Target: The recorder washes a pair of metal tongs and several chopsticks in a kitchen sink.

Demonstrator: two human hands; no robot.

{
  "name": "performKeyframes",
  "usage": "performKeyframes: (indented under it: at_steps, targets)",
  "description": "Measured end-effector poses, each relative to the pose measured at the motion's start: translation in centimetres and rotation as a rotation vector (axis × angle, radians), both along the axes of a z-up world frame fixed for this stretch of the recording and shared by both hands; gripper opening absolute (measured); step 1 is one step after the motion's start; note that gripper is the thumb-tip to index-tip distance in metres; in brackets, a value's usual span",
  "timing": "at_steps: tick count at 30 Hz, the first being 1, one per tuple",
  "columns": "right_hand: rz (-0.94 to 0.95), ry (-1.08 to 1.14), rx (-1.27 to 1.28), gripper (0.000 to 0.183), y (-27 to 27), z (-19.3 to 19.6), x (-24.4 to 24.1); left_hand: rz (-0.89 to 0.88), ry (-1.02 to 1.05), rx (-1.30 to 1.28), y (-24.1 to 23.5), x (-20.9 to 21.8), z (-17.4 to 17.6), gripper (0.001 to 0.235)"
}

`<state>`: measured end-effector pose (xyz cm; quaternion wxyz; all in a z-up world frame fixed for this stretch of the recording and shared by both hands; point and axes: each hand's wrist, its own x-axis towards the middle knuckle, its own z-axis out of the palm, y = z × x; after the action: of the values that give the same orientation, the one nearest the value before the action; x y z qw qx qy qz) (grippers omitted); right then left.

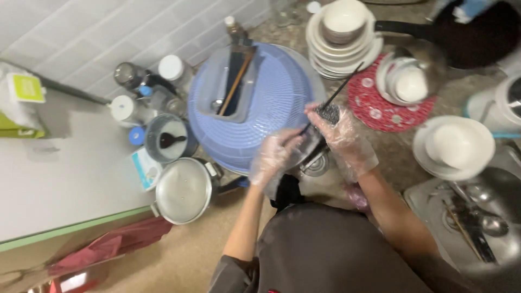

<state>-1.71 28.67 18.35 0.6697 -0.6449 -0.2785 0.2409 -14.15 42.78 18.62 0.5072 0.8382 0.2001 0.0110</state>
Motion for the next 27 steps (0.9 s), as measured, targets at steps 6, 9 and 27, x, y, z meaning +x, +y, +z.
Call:
performKeyframes:
  at_steps: [6, 9, 27]
  targets:
    - [-0.09, 0.386, 0.005, 0.028, 5.9, 4.7, -1.4, 0.502, -0.514, -0.473, 15.1, -4.3, 3.8, 0.017]
    - [-0.06, 0.183, -0.162, 0.03, 6.0, 5.4, -2.4, 0.551, -0.647, -0.433, 21.5, -4.8, 9.4, 0.024]
    - [-0.447, 0.402, -0.433, 0.029, -0.4, -12.2, -4.4, -0.048, -0.444, 0.46, 25.6, 12.7, -5.4, 0.026]
